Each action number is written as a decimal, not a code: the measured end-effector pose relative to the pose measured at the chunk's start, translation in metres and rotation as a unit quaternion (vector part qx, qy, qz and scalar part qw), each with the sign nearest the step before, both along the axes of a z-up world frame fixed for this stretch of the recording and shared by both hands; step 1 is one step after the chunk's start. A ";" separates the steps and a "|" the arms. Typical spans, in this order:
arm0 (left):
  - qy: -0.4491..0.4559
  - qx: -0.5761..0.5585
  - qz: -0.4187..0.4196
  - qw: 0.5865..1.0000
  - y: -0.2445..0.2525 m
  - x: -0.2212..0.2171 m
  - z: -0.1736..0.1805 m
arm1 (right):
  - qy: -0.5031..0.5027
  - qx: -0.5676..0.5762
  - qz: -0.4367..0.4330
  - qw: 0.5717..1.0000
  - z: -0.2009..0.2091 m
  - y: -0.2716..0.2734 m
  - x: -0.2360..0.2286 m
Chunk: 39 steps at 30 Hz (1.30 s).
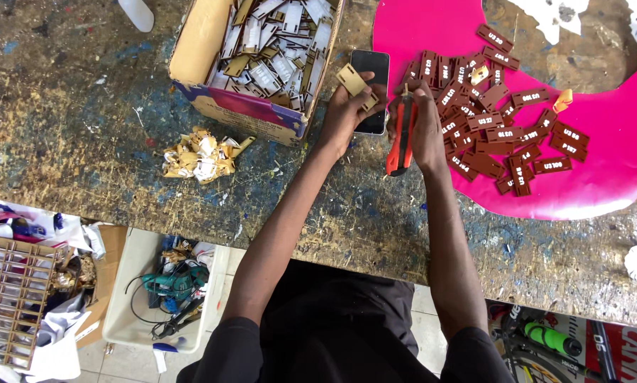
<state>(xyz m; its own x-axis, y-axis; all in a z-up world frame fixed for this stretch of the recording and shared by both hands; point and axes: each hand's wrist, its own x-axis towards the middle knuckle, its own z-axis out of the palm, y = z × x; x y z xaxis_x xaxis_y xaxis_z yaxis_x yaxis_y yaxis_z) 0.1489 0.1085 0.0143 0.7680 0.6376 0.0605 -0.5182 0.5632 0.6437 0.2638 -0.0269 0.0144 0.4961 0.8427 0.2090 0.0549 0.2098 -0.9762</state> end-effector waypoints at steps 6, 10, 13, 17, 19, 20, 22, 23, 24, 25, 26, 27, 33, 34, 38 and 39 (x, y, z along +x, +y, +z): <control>0.098 0.147 0.055 0.983 -0.005 0.000 0.006 | -0.051 -0.041 0.014 0.998 0.002 -0.001 -0.003; 0.117 0.190 0.039 0.974 -0.007 -0.004 0.008 | -0.091 -0.062 0.021 0.994 0.006 -0.002 -0.011; 0.131 0.209 0.045 0.968 -0.006 -0.006 0.013 | -0.100 -0.060 0.015 0.993 0.010 -0.001 -0.014; 0.114 0.212 0.060 0.969 0.000 -0.010 0.013 | -0.103 -0.064 -0.010 0.993 0.008 -0.003 -0.007; 0.118 0.255 0.070 0.957 -0.001 -0.016 0.011 | -0.088 -0.068 -0.023 0.994 0.006 -0.007 -0.004; 0.123 0.296 0.086 0.943 0.002 -0.019 0.012 | -0.074 -0.070 -0.031 0.994 0.006 -0.004 -0.002; 0.200 0.406 0.119 0.884 -0.012 -0.057 0.027 | -0.070 -0.073 -0.035 0.994 0.001 -0.004 0.017; 0.275 0.502 0.146 0.807 -0.019 -0.077 0.033 | -0.065 -0.080 -0.042 0.994 -0.002 0.000 0.027; 0.284 0.502 0.152 0.803 -0.026 -0.095 0.027 | -0.061 -0.077 -0.033 0.995 -0.005 0.003 0.033; 0.290 0.479 0.188 0.807 -0.033 -0.112 0.020 | -0.046 -0.092 -0.049 0.994 -0.010 0.006 0.041; 0.294 0.456 0.216 0.812 -0.044 -0.128 0.011 | -0.029 -0.110 -0.071 0.991 -0.016 0.002 0.048; 0.300 0.456 0.215 0.810 -0.048 -0.149 0.010 | -0.023 -0.111 -0.068 0.991 -0.020 0.008 0.047; 0.406 0.294 0.413 0.760 -0.040 -0.221 -0.001 | -0.042 -0.123 -0.045 0.991 0.050 -0.008 -0.026; 0.310 0.236 0.429 0.815 -0.036 -0.225 0.001 | -0.050 -0.120 -0.041 0.991 0.049 -0.008 -0.025; 0.240 0.215 0.395 0.860 -0.017 -0.233 -0.006 | -0.054 -0.109 -0.035 0.992 0.046 -0.009 -0.023; 0.240 0.216 0.395 0.860 -0.016 -0.230 0.001 | -0.053 -0.108 -0.035 0.992 0.045 -0.009 -0.023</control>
